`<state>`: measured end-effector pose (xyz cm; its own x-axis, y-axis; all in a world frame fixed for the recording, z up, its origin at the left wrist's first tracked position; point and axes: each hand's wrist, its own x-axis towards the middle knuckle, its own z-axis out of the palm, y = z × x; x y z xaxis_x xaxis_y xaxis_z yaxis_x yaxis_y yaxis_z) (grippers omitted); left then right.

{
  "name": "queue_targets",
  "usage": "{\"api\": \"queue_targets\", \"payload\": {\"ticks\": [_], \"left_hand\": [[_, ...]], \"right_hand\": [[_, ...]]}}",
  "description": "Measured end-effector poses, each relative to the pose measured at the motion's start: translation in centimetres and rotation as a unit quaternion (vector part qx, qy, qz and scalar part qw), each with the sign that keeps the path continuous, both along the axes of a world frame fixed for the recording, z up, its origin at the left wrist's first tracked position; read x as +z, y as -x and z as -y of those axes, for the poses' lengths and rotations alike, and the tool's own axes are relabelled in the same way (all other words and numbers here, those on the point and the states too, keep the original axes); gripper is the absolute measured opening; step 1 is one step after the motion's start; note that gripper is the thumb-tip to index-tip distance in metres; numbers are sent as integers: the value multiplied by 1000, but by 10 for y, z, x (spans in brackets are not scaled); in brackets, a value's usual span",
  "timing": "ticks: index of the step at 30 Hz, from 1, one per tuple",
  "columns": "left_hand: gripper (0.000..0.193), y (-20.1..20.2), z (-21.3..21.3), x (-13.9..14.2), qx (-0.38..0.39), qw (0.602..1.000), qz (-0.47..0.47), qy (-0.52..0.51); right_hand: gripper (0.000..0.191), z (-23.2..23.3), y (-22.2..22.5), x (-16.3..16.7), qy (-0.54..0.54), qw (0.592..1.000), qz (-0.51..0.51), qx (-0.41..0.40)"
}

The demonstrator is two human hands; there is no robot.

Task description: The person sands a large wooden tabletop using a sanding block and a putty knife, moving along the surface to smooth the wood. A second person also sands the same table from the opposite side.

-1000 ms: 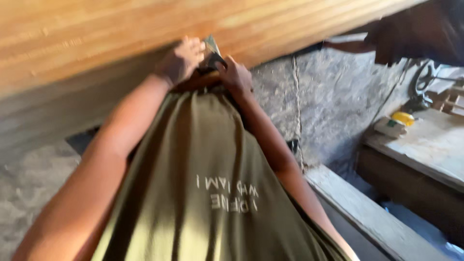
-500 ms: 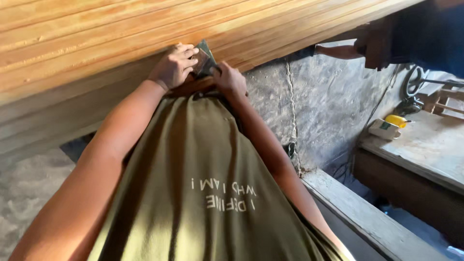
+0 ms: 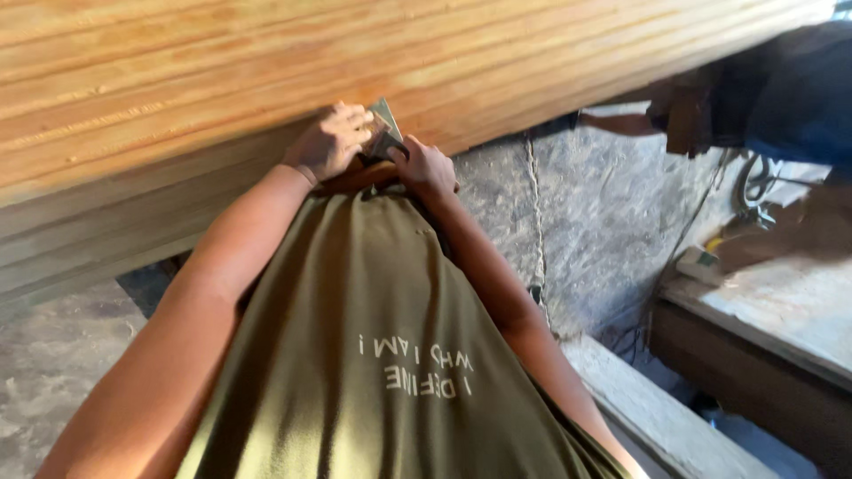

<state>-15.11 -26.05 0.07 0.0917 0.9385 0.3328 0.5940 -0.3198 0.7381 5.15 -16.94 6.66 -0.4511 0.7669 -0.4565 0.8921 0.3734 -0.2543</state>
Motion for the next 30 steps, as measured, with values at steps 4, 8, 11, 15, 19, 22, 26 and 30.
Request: {"api": "queue_targets", "payload": {"ticks": [4,8,11,15,19,22,26,30], "left_hand": [[29,2,-1,4,9,1000,15,6],[30,2,0,10,12,1000,18,-1],[30,1,3,10,9,1000,-16,4],[27,1,4,3,-9,1000,-15,16],[26,3,5,3,-6,999,4,47],[31,0,5,6,1,999,4,50],[66,-17,5,21,35,994,-58,83],[74,-35,0,24,30,991,-95,85]], "right_hand": [[39,-6,4,1,-4,999,14,-35],[37,-3,8,3,-5,1000,6,-23],[38,1,7,1,-12,1000,13,-26],[36,-3,-7,-7,24,999,24,42],[23,-22,-32,-16,-18,959,-240,-151],[13,-34,-46,-20,49,896,-355,-263],[34,-36,-58,-20,177,832,-400,-341],[33,-38,-74,-11,185,783,-481,-347]]}}
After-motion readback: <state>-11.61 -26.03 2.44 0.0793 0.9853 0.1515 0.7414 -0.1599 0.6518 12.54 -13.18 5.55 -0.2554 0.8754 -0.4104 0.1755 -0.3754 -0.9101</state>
